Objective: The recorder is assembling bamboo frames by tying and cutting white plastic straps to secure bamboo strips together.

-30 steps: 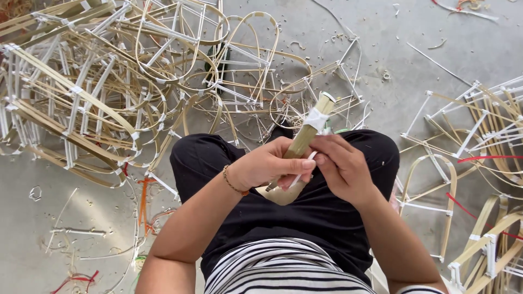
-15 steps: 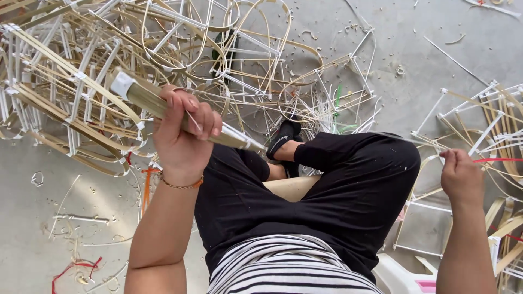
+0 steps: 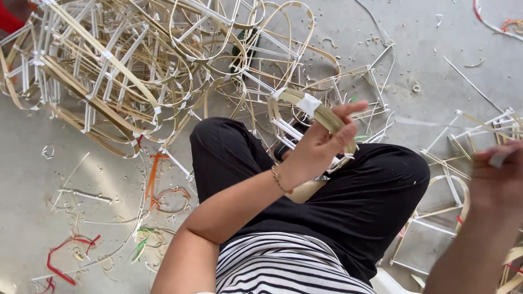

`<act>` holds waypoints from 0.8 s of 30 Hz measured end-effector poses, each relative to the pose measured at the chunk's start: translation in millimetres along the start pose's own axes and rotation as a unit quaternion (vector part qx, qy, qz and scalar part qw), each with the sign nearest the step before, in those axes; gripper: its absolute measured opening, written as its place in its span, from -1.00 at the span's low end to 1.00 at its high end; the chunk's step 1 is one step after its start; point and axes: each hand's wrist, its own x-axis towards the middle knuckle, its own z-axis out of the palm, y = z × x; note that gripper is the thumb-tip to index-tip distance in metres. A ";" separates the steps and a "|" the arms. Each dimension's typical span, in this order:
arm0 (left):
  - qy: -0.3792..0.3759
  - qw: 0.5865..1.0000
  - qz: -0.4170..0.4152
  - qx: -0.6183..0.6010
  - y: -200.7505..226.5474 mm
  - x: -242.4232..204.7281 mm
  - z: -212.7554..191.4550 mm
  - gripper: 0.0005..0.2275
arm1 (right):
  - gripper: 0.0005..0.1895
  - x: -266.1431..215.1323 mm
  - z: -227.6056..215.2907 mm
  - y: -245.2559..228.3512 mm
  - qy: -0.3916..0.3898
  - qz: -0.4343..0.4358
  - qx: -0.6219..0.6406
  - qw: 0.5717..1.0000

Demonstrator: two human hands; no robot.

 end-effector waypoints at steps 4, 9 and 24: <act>0.039 0.994 -0.019 -0.099 -6.0 -23.3 15.6 -0.67 | -0.93 -87.0 232.4 106.6 -0.070 -0.056 -0.160 0.983; 0.056 0.995 -0.016 -0.082 16.3 -45.4 13.8 -0.59 | -0.93 -122.0 295.9 182.5 -0.122 0.009 -0.256 0.959; -0.062 0.983 -0.077 0.156 62.0 -70.6 -108.3 -0.50 | -0.87 -110.8 286.4 181.3 -0.230 0.123 -0.277 0.925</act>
